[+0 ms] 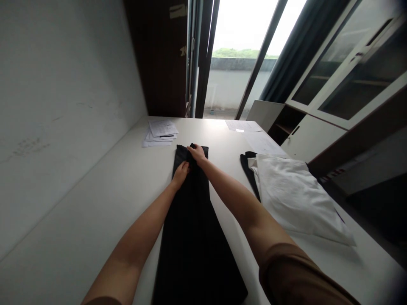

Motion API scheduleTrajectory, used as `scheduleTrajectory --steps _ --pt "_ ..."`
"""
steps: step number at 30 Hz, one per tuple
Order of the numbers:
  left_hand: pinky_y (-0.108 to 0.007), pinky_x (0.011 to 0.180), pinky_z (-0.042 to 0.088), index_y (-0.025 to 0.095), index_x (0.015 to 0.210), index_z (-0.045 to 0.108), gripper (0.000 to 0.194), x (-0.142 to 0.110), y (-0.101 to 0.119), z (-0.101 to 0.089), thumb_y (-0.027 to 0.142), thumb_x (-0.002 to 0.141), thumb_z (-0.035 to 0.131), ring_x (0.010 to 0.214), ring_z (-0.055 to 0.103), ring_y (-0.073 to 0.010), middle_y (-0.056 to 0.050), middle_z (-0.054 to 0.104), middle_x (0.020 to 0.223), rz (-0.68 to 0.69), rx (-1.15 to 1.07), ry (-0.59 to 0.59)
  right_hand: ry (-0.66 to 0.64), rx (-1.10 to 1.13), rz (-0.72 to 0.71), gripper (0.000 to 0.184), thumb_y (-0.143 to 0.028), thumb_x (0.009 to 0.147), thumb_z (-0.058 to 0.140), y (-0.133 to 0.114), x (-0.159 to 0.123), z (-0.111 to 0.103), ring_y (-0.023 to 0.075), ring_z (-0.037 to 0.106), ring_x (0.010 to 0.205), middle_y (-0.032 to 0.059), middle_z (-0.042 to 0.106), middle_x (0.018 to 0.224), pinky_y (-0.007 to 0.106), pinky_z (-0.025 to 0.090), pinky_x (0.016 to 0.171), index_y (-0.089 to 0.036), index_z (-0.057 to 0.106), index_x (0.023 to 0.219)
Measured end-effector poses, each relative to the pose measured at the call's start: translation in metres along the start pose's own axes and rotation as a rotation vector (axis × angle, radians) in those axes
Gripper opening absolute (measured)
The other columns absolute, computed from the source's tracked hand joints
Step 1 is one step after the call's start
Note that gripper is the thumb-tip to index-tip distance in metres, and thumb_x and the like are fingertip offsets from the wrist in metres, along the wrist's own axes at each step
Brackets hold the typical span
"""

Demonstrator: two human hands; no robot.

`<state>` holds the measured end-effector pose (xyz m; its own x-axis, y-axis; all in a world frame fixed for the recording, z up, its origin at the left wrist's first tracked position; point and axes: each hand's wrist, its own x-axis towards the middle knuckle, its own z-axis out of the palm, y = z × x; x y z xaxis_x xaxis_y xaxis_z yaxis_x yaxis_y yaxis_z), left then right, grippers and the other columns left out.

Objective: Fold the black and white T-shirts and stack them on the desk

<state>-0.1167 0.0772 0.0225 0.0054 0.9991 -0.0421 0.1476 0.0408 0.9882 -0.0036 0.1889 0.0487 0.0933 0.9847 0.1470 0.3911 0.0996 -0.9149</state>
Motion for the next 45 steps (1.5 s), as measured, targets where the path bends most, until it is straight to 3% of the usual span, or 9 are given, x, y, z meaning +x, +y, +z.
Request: scheduleTrajectory --steps 5,9,18,23,29,32,36,40,45 --pt "-0.023 0.068 0.052 0.023 0.149 0.041 0.062 -0.041 0.002 -0.002 0.032 0.092 0.065 0.079 0.062 -0.0122 -0.009 0.064 0.116 -0.268 -0.205 -0.066 0.023 -0.199 -0.005 0.023 -0.043 0.089 0.066 -0.002 0.004 0.033 0.0182 0.063 0.079 0.0021 0.071 0.085 0.026 0.048 0.075 -0.021 0.068 0.086" --pt "-0.021 0.059 0.048 0.021 0.135 0.05 0.049 -0.065 0.009 0.004 0.033 0.09 0.065 0.064 0.055 -0.0083 -0.005 0.063 0.102 -0.377 -0.296 -0.17 -0.158 -0.264 -0.022 0.038 -0.049 0.1 0.051 0.004 -0.003 0.05 0.0185 0.064 0.078 0.0035 0.072 0.083 0.026 0.045 0.072 -0.021 0.07 0.082" --pt "-0.03 0.06 0.057 0.019 0.114 0.055 0.036 -0.116 0.014 0.056 0.019 0.079 0.066 0.074 0.067 -0.0182 -0.005 0.068 0.095 -0.512 -0.332 -0.266 -0.381 -0.38 -0.298 0.025 -0.032 0.099 0.052 0.024 -0.009 0.02 0.0182 0.066 0.089 0.0015 0.075 0.096 0.025 0.046 0.079 -0.022 0.074 0.1" --pt "-0.025 0.057 0.053 0.019 0.101 0.055 0.032 -0.122 0.008 0.05 0.008 0.072 0.054 0.064 0.06 -0.0135 0.0 0.06 0.08 -0.503 -0.355 -0.217 -0.129 -0.606 -0.394 0.025 -0.031 0.101 0.049 0.034 -0.014 -0.015 0.0249 0.06 0.114 0.0084 0.071 0.116 0.035 0.042 0.103 -0.023 0.073 0.106" --pt "-0.024 0.058 0.048 0.021 0.094 0.05 0.01 -0.133 0.005 0.04 0.021 0.083 0.051 0.058 0.051 -0.0113 0.004 0.05 0.073 -0.545 -0.496 -0.114 0.2 -0.624 0.03 0.036 -0.037 0.099 0.052 0.059 -0.006 -0.047 0.0324 0.057 0.121 0.0175 0.064 0.126 0.043 0.045 0.101 -0.018 0.062 0.128" --pt "-0.025 0.064 0.048 0.023 0.118 0.049 0.026 -0.138 0.009 0.037 0.032 0.093 0.049 0.066 0.055 -0.0136 0.003 0.052 0.079 -0.368 -0.266 0.004 0.146 -0.572 0.105 0.04 -0.04 0.1 0.051 0.063 -0.003 -0.051 0.0303 0.063 0.114 0.0149 0.069 0.117 0.041 0.048 0.097 -0.021 0.057 0.134" --pt "-0.032 0.086 0.049 0.03 0.148 0.041 0.059 -0.139 0.023 0.025 0.031 0.092 0.059 0.089 0.06 -0.0189 -0.001 0.058 0.097 0.109 0.406 0.024 0.041 -0.547 0.074 0.046 -0.044 0.1 0.051 0.06 -0.006 -0.046 0.0288 0.067 0.109 0.0104 0.072 0.117 0.039 0.05 0.092 -0.026 0.05 0.142" --pt "-0.043 0.102 0.046 0.027 0.135 0.06 0.041 -0.14 0.037 0.022 0.025 0.093 0.055 0.116 0.054 -0.0275 -0.01 0.057 0.118 0.424 0.918 -0.104 -0.044 -0.65 -0.003 0.055 -0.044 0.099 0.055 0.058 -0.011 -0.04 0.0295 0.067 0.111 0.0114 0.071 0.122 0.04 0.05 0.093 -0.027 0.044 0.15" --pt "-0.059 0.124 0.019 0.021 0.106 0.07 0.024 -0.139 0.036 0.039 0.017 0.084 0.061 0.137 0.041 -0.0331 -0.011 0.057 0.132 0.779 1.046 -0.48 -0.071 -0.736 -0.063 0.046 -0.034 0.101 0.05 0.06 -0.014 -0.04 0.029 0.065 0.114 0.0107 0.071 0.124 0.04 0.049 0.094 -0.028 0.048 0.147"
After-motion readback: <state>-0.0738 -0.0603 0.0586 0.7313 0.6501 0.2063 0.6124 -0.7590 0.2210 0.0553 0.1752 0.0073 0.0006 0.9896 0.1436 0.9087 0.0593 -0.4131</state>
